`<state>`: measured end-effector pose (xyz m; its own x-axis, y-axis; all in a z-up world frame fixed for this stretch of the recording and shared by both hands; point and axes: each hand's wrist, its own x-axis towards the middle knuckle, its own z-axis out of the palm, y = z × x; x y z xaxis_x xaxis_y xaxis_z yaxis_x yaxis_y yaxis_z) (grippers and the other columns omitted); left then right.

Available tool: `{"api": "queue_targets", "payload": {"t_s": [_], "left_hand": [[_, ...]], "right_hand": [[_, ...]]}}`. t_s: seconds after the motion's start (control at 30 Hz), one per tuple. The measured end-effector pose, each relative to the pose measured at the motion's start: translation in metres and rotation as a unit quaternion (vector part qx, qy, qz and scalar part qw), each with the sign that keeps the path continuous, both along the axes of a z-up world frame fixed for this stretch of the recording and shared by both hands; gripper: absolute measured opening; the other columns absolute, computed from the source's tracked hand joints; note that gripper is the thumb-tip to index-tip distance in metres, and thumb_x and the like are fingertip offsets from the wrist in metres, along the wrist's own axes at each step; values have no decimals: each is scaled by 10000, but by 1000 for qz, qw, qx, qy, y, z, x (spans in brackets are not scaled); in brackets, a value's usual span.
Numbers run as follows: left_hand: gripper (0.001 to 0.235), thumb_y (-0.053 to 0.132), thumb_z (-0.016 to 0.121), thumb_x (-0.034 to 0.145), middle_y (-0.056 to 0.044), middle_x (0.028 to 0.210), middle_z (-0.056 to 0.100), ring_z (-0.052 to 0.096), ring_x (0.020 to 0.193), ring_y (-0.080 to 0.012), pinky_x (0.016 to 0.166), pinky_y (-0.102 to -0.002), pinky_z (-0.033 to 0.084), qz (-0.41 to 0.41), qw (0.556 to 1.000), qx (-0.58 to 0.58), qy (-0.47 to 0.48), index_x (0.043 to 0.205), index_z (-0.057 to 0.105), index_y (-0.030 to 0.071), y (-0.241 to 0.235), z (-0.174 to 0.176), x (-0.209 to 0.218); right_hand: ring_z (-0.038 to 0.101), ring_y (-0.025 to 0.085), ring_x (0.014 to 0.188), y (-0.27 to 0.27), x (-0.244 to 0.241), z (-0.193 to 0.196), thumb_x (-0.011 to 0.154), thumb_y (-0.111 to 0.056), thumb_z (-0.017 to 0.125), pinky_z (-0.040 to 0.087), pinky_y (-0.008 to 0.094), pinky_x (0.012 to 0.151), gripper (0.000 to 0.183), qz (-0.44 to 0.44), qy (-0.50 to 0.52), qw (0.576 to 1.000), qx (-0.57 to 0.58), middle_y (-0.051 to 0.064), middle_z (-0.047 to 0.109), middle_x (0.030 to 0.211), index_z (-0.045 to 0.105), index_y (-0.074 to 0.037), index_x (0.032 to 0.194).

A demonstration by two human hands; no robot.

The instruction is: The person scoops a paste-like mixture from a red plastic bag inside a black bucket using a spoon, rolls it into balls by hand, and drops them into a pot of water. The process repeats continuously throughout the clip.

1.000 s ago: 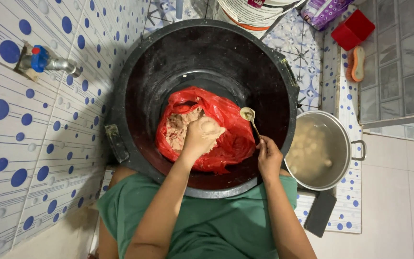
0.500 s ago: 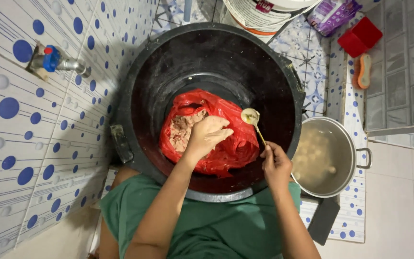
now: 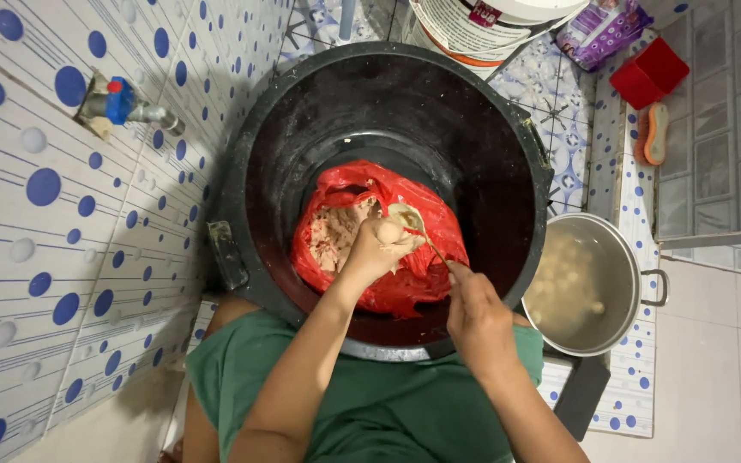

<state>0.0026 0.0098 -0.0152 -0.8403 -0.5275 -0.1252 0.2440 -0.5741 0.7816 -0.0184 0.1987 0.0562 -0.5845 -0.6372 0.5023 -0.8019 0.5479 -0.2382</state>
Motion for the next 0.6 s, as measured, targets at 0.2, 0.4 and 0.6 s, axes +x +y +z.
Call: {"api": "queue_targets", "payload": {"t_s": [0.2, 0.4, 0.6], "left_hand": [[176, -87, 844, 678, -94, 655, 704, 651, 581, -117, 430, -272, 563, 6, 990, -135, -32, 746, 704, -4, 6, -70, -9], [162, 279, 724, 809, -13, 807, 754, 749, 949, -252, 799, -405, 611, -131, 799, -464, -359, 944, 788, 216, 1, -91, -6], [113, 255, 732, 818, -51, 780, 748, 757, 894, -298, 785, -437, 620, -148, 753, -544, -339, 908, 757, 192, 5, -98, -8]], "right_hand": [[708, 213, 636, -4, 8, 6, 963, -30, 685, 613, 292, 607, 162, 27, -99, 995, -2, 57, 703, 714, 763, -59, 1102], [510, 78, 394, 32, -19, -53, 994, -131, 625, 424, 261, 341, 191, -70, -452, 888, -50, 22, 673, 531, 809, -98, 1035], [374, 66, 301, 69, -20, -28, 959, -44, 616, 323, 237, 229, 249, -131, -649, 701, -266, 123, 520, 556, 695, 137, 1111]]}}
